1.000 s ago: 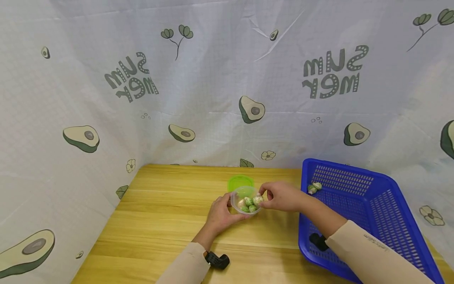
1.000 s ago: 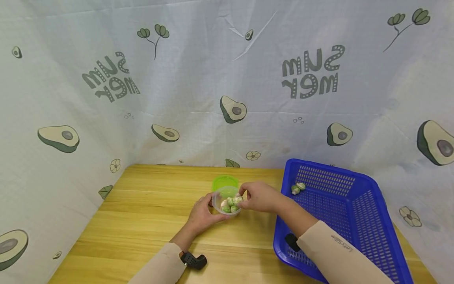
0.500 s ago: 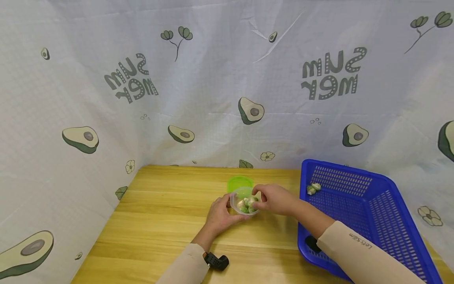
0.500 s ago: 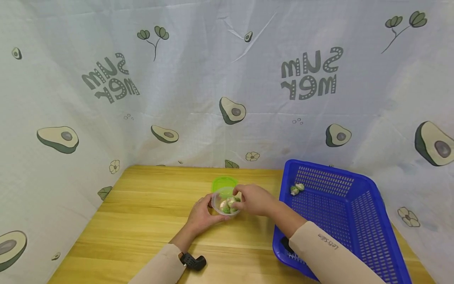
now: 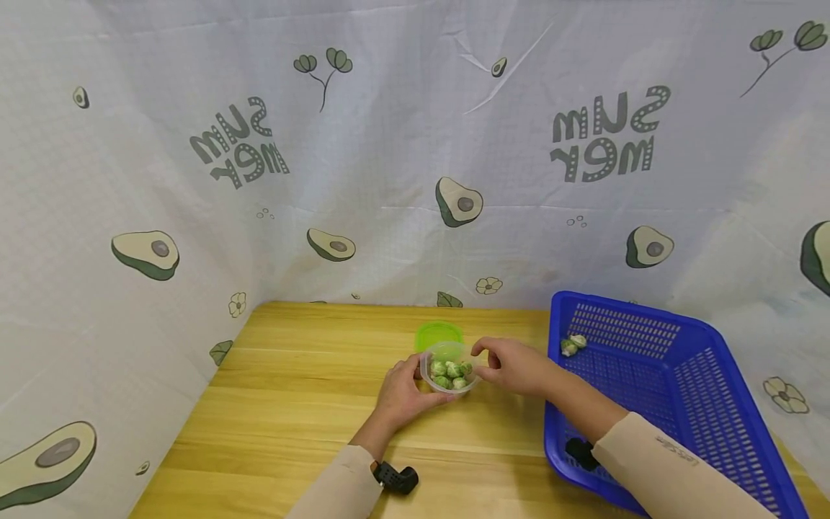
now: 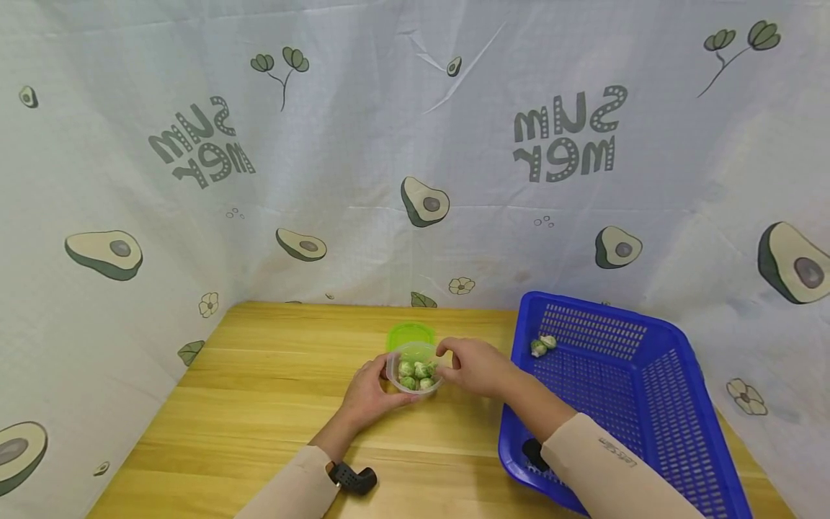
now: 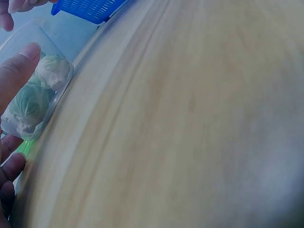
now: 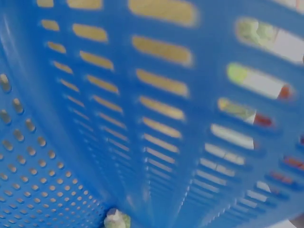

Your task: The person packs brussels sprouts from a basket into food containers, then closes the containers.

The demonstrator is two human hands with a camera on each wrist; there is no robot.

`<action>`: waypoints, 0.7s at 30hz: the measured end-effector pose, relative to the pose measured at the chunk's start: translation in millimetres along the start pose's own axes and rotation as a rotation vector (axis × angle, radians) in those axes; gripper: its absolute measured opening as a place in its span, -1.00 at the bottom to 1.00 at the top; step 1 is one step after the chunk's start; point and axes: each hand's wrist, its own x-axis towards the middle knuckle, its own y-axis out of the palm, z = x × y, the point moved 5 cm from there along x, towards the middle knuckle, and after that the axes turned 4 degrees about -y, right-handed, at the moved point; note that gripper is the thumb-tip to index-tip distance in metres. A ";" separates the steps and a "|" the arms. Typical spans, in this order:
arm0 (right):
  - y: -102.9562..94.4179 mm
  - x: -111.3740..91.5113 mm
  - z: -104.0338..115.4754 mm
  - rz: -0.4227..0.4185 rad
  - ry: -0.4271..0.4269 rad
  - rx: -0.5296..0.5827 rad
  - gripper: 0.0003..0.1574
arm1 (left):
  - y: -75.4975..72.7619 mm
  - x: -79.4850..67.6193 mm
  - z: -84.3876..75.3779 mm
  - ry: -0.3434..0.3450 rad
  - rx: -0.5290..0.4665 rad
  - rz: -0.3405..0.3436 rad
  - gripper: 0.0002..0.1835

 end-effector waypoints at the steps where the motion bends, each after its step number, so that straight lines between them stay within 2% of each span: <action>1: -2.1 -1.4 -1.6 -0.004 0.018 0.011 -0.65 | 0.1 0.0 0.2 -0.001 -0.002 0.001 0.01; 4: -10.6 -6.2 -6.4 -0.037 0.057 0.039 -0.66 | -0.5 -0.4 -0.4 0.003 -0.007 0.001 0.01; 10: -37.8 -20.0 -28.0 -0.182 0.107 0.031 -0.67 | -1.1 -0.3 -1.6 0.022 -0.004 -0.011 0.01; 17: -70.6 -45.8 -73.1 -0.394 0.275 0.090 -0.51 | -0.6 0.0 -1.8 0.017 -0.002 -0.007 0.01; 21: -73.1 -59.2 -102.2 -0.439 0.356 0.087 -0.45 | -0.1 0.4 -0.7 0.008 0.003 -0.004 0.00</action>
